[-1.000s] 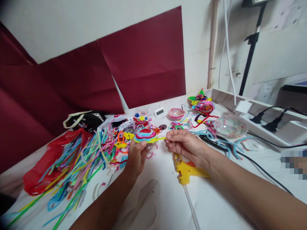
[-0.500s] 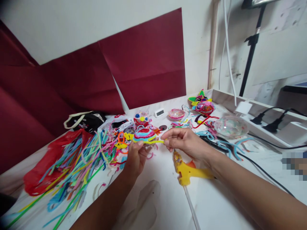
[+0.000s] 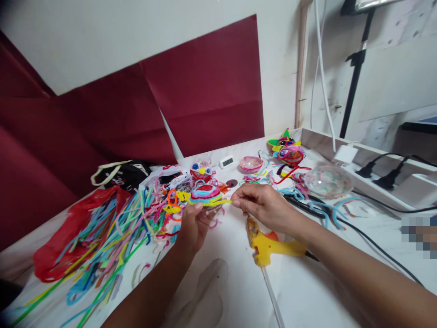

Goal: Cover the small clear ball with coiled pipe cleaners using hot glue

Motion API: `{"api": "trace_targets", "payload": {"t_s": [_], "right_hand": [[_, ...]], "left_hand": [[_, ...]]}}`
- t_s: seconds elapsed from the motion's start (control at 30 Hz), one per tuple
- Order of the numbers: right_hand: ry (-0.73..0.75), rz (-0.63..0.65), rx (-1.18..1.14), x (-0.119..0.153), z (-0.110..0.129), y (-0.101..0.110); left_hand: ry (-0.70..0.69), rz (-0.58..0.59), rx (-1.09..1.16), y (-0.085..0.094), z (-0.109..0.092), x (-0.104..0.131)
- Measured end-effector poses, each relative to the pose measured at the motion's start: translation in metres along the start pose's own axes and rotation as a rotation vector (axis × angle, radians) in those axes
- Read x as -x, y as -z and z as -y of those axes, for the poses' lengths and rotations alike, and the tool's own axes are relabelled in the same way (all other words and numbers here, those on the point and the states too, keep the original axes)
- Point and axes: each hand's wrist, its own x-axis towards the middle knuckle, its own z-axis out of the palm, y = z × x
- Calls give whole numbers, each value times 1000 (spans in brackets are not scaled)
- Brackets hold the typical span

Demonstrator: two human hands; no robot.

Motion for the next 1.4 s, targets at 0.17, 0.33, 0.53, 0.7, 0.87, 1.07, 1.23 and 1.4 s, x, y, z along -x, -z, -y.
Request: {"api": "trace_targets", "payload": {"t_s": [0.17, 0.33, 0.53, 0.7, 0.87, 1.07, 1.23, 1.4], "right_hand": [[-28, -19, -19, 0, -3, -1], [-50, -22, -89, -1, -7, -4], [-90, -31, -196, -2, -7, -8], [-104, -24, -242, -3, -9, -11], [-96, -39, -263, -3, -12, -12], [-126, -36, -286, -3, -12, -13], [-131, -31, -337, -2, -11, -13], [-140, -9, -365, -2, -7, -13]], "left_hand": [[16, 31, 33, 1, 1, 1], [44, 68, 85, 2, 2, 3], [102, 105, 92, 1, 1, 6], [134, 149, 118, -3, -2, 8], [176, 183, 153, -2, -2, 8], [219, 222, 172, 1, -1, 8], [252, 252, 184, 0, -4, 8], [282, 294, 208, 2, -4, 8]]}}
